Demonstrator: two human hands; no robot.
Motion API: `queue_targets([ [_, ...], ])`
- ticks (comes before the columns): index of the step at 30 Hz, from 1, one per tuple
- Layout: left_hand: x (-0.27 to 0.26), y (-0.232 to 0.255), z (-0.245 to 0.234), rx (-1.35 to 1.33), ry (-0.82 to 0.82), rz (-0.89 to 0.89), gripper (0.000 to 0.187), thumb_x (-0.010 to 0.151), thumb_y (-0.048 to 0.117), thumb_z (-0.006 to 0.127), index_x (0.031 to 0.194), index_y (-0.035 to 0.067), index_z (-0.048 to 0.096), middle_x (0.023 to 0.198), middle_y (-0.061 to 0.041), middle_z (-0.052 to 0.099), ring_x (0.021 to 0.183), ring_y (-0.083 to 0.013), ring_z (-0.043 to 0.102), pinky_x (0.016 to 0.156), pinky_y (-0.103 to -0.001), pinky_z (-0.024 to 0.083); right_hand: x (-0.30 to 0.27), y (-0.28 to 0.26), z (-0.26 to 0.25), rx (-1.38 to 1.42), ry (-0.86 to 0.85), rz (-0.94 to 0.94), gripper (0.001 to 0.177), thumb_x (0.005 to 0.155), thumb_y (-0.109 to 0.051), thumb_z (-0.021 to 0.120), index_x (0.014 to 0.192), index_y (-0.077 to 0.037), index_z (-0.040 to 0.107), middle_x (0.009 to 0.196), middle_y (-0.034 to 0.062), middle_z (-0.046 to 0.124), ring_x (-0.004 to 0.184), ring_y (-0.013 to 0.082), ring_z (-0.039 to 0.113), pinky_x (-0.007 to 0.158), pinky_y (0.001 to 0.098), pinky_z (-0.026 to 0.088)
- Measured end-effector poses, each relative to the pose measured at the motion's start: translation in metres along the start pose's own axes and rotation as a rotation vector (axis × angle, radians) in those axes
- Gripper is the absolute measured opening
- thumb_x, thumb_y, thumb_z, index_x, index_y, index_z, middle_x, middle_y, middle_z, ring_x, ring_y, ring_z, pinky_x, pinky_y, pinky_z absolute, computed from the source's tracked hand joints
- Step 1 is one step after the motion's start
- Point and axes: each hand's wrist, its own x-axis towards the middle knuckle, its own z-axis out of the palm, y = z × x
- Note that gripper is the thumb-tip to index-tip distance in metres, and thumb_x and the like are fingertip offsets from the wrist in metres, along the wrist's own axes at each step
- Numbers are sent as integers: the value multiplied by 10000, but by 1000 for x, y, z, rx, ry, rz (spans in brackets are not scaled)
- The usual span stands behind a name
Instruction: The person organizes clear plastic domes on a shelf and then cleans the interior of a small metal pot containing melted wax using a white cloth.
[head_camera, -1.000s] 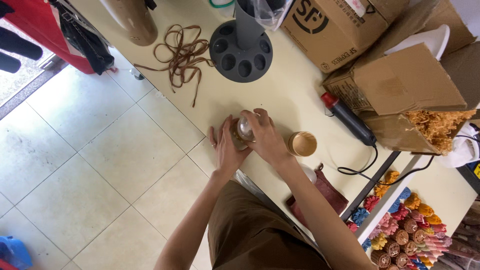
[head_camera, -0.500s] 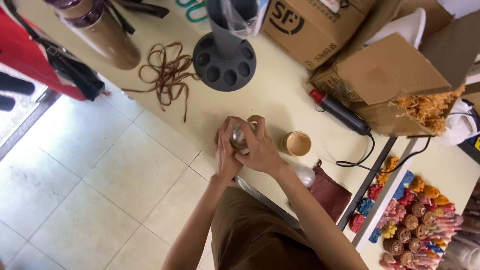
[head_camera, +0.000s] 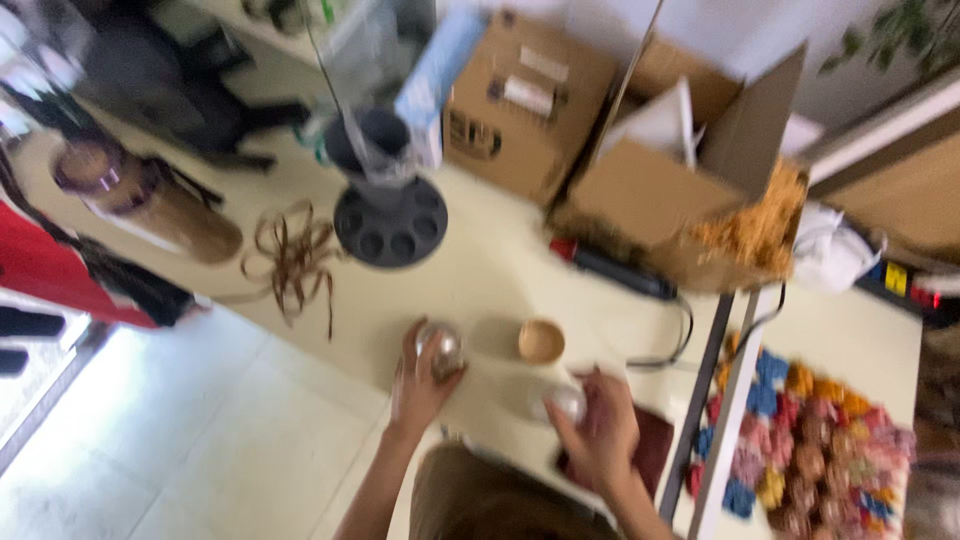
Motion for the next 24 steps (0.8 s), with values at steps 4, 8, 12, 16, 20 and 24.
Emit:
queue_targets([
  [4,-2,-10,-1,16,-22,17,889,757,259,882,1468,238,349,1444,-243,459,1167,-465,601,841,-520,597,-40,44,-29,-508,-152,-189,823,520,-195,958,1251,-108,590,1381,244,471,1213,471,548,946,505,525],
  [8,2,-11,4,49,-67,22,903,741,269,898,1453,227,343,1413,-255,467,1178,-468,584,836,-537,584,-40,63,-14,-534,-291,-15,957,544,-200,976,1397,-212,541,1535,264,335,1331,507,458,999,505,489],
  [12,1,4,19,16,0,68,904,731,263,894,1455,232,353,1421,-245,484,1190,-478,580,855,-533,585,-36,67,-4,-422,-253,20,778,668,-167,918,1344,-191,533,1482,210,411,1282,452,522,981,471,540],
  [16,-5,7,28,54,-17,20,924,707,256,910,1449,235,360,1422,-267,468,1191,-507,560,884,-564,560,-40,75,-8,-393,-228,-72,738,670,-113,889,1322,-171,547,1441,210,456,1260,444,549,987,464,552],
  [20,-1,1,29,61,-31,80,928,731,288,898,1465,236,333,1438,-257,468,1199,-496,555,919,-587,539,-38,67,-24,-411,-227,-41,755,623,-67,914,1275,-156,543,1392,231,470,1255,435,545,980,475,565],
  [24,-1,5,27,95,-11,109,935,725,269,901,1466,258,331,1427,-222,481,1219,-470,560,974,-611,507,-14,45,-29,-153,-21,-212,861,725,-112,908,1396,-114,368,1376,202,473,1237,359,585,887,394,647],
])
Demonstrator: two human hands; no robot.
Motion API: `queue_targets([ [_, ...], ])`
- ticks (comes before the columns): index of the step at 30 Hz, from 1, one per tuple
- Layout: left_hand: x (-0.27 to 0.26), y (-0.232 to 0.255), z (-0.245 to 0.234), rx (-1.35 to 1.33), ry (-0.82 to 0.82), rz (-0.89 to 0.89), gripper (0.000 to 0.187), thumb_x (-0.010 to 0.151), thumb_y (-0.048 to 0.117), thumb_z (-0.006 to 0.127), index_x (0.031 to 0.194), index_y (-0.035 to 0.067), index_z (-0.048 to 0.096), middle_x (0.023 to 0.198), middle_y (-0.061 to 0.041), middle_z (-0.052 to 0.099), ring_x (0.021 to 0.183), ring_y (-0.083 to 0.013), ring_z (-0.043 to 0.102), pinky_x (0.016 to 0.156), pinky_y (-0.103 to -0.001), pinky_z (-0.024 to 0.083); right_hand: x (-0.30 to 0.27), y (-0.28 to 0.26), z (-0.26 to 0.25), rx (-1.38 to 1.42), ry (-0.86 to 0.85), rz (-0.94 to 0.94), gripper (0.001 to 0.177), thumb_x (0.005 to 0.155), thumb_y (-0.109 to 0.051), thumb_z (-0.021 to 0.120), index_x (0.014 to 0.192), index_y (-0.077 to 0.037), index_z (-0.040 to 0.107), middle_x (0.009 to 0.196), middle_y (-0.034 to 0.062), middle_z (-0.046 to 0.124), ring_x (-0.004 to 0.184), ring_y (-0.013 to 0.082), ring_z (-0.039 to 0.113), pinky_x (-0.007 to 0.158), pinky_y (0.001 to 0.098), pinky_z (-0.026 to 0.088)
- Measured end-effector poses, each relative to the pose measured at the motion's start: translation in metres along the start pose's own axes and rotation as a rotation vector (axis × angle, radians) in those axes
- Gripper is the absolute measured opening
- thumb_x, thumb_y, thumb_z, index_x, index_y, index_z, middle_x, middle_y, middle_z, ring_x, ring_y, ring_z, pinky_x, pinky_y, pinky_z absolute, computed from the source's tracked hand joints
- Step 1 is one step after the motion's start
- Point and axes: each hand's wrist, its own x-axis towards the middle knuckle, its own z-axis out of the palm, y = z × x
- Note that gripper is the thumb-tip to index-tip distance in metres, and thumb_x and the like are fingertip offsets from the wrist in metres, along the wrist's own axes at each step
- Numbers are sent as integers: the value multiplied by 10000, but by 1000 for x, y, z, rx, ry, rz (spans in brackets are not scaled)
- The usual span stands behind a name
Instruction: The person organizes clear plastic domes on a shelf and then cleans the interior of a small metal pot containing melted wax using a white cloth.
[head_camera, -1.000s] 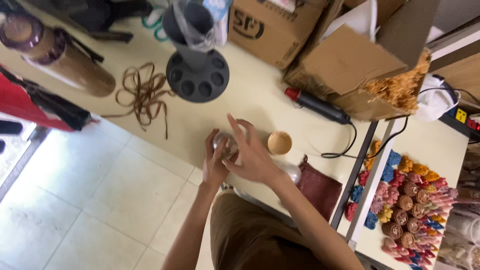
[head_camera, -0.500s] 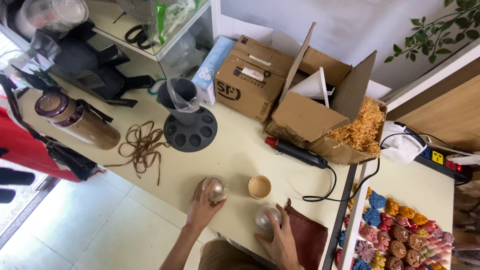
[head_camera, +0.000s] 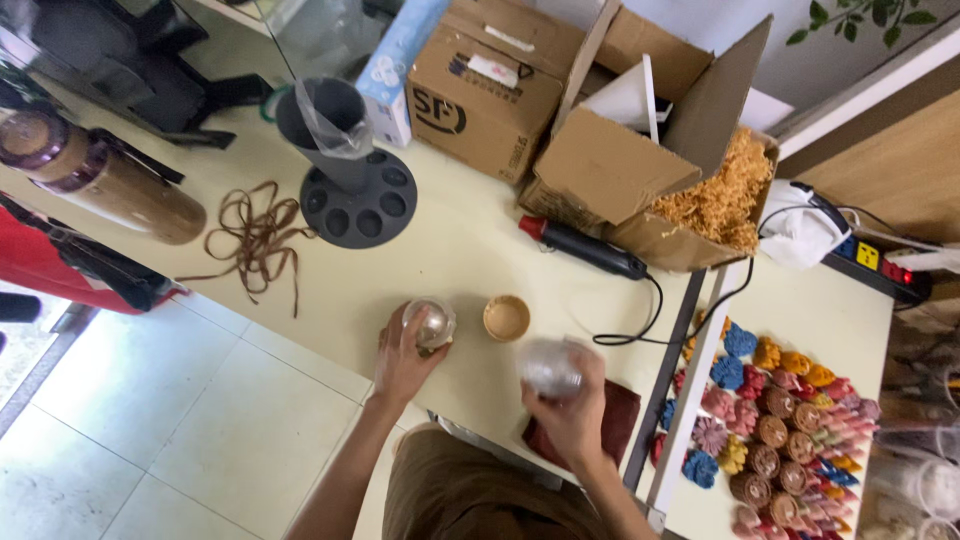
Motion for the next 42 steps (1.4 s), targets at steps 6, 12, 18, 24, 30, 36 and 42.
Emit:
queue_targets([
  [6,3,4,0,-83,-2,6,954,729,236,904,1480,279,317,1426,-232,464,1237,-472,553,952,-576,537,70,-21,20,-50,-26,33,920,687,-96,916,1410,-68,347,1372,219,471,1210,358,584,907,421,603],
  [12,-3,-6,7,-99,-28,0,946,719,228,920,1471,292,349,1429,-242,467,1229,-488,553,956,-576,541,84,-35,40,-209,-182,-115,860,693,-45,893,1406,-76,413,1340,213,525,1214,425,562,980,468,536],
  [18,-12,-22,25,-119,-26,-17,918,698,239,940,1444,274,407,1473,-270,442,1288,-518,492,1012,-598,498,76,-20,54,-221,-174,-29,877,663,-107,916,1380,-56,414,1315,242,520,1182,436,560,949,455,532],
  [24,-6,-23,27,-152,-138,-102,1035,616,261,997,1454,261,391,1448,-308,405,1287,-536,447,984,-623,460,55,11,71,-324,-106,192,894,584,-105,967,1294,-115,423,1288,267,505,1142,443,578,912,478,548],
  [30,23,-5,16,-270,-32,-7,1023,654,238,979,1460,154,354,1442,-295,445,1272,-508,497,1007,-553,486,44,35,85,-191,110,-130,1005,641,-95,918,1421,-183,290,1319,235,504,1164,400,578,935,458,529],
  [36,89,33,22,-721,51,-387,1171,678,162,937,1537,52,149,1406,-240,497,1258,-330,590,1051,-438,506,34,37,83,-83,60,-7,997,576,-7,904,1392,-168,354,1332,253,467,1202,411,547,938,457,541],
  [42,66,51,41,-934,-107,-456,1306,564,31,937,1561,189,110,1406,-198,447,1231,-310,556,1031,-444,528,-19,26,87,1195,431,1160,859,645,-129,813,1425,-143,451,1347,93,475,1206,304,546,879,581,545],
])
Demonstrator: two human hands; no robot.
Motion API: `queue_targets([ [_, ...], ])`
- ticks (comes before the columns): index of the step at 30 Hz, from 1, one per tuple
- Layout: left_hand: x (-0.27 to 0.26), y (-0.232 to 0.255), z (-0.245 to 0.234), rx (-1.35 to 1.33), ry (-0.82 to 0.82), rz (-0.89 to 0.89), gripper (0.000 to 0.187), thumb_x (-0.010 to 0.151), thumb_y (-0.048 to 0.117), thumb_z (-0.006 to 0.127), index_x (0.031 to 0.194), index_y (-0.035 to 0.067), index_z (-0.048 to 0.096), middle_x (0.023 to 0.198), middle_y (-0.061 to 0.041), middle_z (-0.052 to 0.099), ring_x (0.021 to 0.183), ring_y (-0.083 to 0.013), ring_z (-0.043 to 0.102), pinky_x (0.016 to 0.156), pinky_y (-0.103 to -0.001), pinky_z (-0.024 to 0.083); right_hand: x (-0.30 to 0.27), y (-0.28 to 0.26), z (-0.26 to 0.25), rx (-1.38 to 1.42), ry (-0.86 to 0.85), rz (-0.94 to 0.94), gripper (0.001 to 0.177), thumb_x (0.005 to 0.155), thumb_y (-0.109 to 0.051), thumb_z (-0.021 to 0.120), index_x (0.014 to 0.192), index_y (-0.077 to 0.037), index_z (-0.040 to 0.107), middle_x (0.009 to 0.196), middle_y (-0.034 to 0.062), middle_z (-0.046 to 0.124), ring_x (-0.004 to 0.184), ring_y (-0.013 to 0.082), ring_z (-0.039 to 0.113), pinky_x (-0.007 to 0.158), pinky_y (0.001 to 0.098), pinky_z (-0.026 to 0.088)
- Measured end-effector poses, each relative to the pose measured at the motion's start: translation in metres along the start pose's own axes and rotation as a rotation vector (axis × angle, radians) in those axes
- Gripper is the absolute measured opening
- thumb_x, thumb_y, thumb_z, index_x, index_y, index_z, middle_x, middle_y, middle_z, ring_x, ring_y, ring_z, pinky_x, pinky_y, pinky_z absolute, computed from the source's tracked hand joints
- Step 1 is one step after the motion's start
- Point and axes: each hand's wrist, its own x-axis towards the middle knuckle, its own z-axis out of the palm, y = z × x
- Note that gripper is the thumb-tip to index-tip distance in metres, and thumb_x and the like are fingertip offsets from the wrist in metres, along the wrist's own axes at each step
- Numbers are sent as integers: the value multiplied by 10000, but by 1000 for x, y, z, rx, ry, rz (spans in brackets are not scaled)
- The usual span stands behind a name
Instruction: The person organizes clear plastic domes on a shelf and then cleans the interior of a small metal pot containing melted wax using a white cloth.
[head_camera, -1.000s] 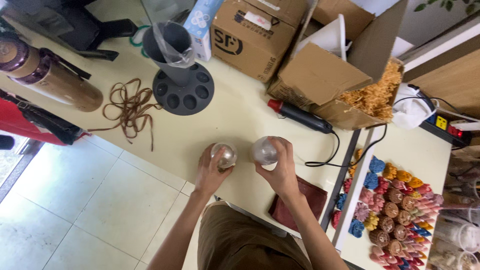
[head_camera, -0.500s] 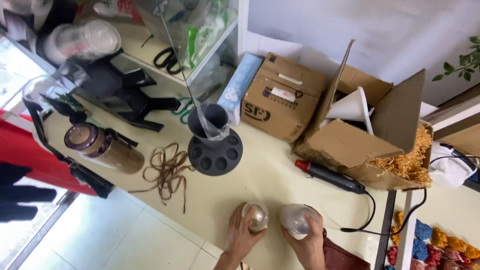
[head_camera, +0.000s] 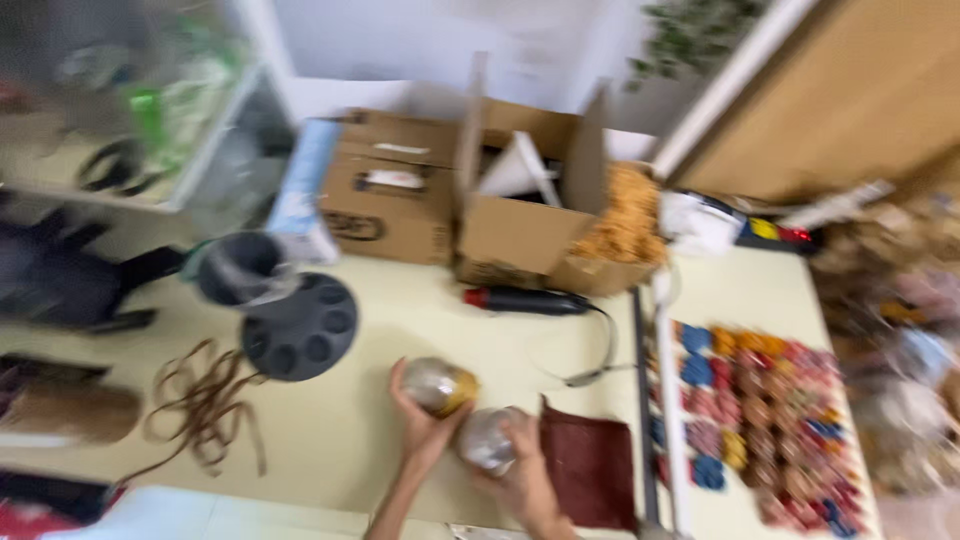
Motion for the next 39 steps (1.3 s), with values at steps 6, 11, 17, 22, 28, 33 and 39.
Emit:
queue_targets([
  [6,-32,-6,-10,200,-76,-113,1268,633,131,923,1572,230,76,1441,-221,411,1271,-330,497,1006,-459,503,-29,52,-39,-841,-253,-1034,969,691,35,930,1457,-243,406,1435,189,421,1253,380,607,962,475,608],
  [11,-62,45,-1,252,-72,-405,1309,671,173,886,1593,316,-32,1477,-243,313,1314,-356,470,945,-487,546,-67,61,-34,-947,-182,-1308,1053,756,27,886,1534,-306,260,1468,295,418,1272,447,575,943,479,606],
  [17,-74,52,-7,212,-74,-523,1231,698,164,848,1581,311,3,1486,-236,340,1298,-368,506,786,-535,556,-91,54,-33,-1005,-178,-1256,1085,762,20,899,1559,-326,248,1460,274,445,1224,467,624,912,458,619],
  [22,-62,35,-21,84,-176,-638,1159,709,115,805,1536,371,33,1458,-147,384,1256,-329,542,749,-539,583,-77,63,-34,-987,-143,-1214,1087,750,-26,952,1545,-319,272,1470,283,433,1259,472,606,953,471,611],
  [28,-45,30,-16,12,-192,-696,1148,703,84,809,1527,390,71,1427,-126,439,1211,-331,575,753,-599,570,-70,66,-32,-882,-122,-1327,1077,704,22,979,1509,-315,348,1462,287,442,1299,486,585,983,535,608],
  [33,-48,67,23,-11,-425,-762,1152,674,142,812,1499,441,67,1446,-86,404,1250,-311,520,820,-638,547,-92,50,-24,-694,214,-1527,1188,676,16,972,1521,-325,210,1428,262,477,1232,402,660,940,496,662],
  [39,-101,127,100,-207,-786,-721,1205,647,189,830,1558,416,74,1435,-112,379,1273,-304,505,882,-577,574,-178,-8,-33,-478,707,-1389,1382,499,-32,975,1486,-295,45,1344,219,479,1096,331,672,855,476,633],
])
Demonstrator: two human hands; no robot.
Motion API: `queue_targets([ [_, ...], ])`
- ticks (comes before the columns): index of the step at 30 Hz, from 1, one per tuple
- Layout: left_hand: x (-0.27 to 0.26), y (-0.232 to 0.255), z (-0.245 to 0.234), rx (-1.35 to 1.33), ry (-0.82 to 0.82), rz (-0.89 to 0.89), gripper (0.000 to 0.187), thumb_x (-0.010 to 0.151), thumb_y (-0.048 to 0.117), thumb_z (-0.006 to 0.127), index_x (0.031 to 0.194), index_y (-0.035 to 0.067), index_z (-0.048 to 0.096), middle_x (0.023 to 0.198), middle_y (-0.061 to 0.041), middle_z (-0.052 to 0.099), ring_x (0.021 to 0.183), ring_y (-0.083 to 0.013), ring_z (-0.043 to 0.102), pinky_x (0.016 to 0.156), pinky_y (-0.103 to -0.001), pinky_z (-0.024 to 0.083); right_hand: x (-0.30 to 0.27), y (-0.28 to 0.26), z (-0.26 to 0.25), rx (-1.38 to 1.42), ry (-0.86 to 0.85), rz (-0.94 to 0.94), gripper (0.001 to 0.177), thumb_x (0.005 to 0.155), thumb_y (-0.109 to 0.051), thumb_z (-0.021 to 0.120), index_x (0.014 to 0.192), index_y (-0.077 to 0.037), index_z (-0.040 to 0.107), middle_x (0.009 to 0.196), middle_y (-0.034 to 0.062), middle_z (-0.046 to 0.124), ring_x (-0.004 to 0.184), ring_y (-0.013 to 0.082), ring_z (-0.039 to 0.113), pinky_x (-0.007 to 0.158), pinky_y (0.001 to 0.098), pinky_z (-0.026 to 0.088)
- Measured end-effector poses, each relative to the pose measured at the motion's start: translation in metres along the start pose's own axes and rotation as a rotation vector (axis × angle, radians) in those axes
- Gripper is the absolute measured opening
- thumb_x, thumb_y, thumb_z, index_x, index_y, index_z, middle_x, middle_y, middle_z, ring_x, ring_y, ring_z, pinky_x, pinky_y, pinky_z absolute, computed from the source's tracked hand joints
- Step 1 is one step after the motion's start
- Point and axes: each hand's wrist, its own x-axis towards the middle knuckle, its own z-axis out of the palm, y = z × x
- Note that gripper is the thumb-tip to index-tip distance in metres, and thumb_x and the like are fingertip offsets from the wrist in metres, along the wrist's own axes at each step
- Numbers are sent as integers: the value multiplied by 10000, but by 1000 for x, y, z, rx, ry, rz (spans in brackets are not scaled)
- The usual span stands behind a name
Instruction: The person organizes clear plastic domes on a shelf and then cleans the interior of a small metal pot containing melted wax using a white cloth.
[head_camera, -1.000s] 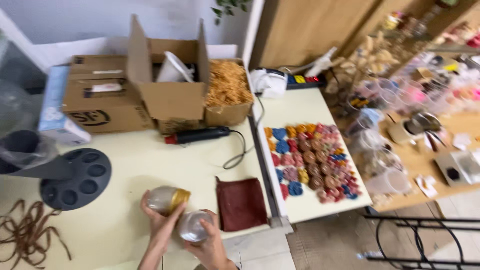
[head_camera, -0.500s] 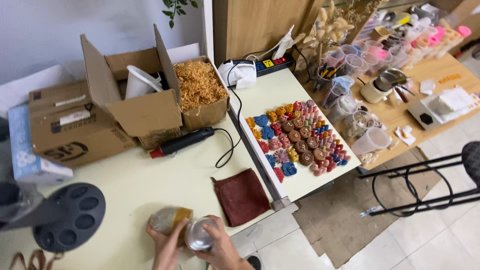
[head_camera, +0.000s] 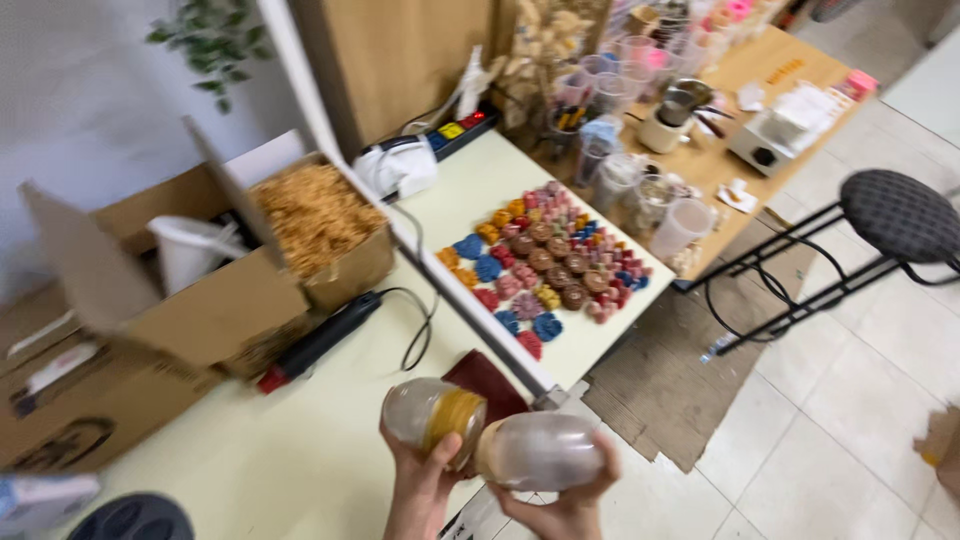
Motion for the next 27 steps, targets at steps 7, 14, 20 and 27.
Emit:
queue_targets([
  [7,4,-41,136,31,-323,-122,1129,697,212,818,1548,384,97,1393,-85,449,1262,-247,562,995,-496,573,76,-58,-123,30,269,138,1438,478,35,915,1523,-338,0,1363,188,462,1126,318,650,885,504,588],
  [14,7,-124,302,78,-537,-54,1104,767,208,809,1566,345,60,1380,-97,476,1187,-254,554,869,-431,559,154,-60,-293,89,295,136,1405,608,79,872,1550,-390,-59,1417,147,376,1212,279,574,973,511,619],
  [20,8,-186,421,176,-628,96,1126,786,143,807,1580,304,24,1444,-94,396,1256,-236,532,890,-406,584,220,-63,-425,-40,254,56,1381,653,85,865,1540,-393,-80,1455,138,341,1273,281,560,974,505,568],
  [27,55,-255,489,299,-554,167,1180,753,101,827,1602,249,21,1472,-126,405,1299,-271,508,1017,-438,503,296,-16,-511,-15,322,155,1373,654,81,852,1542,-387,-85,1395,134,387,1206,276,586,950,476,576],
])
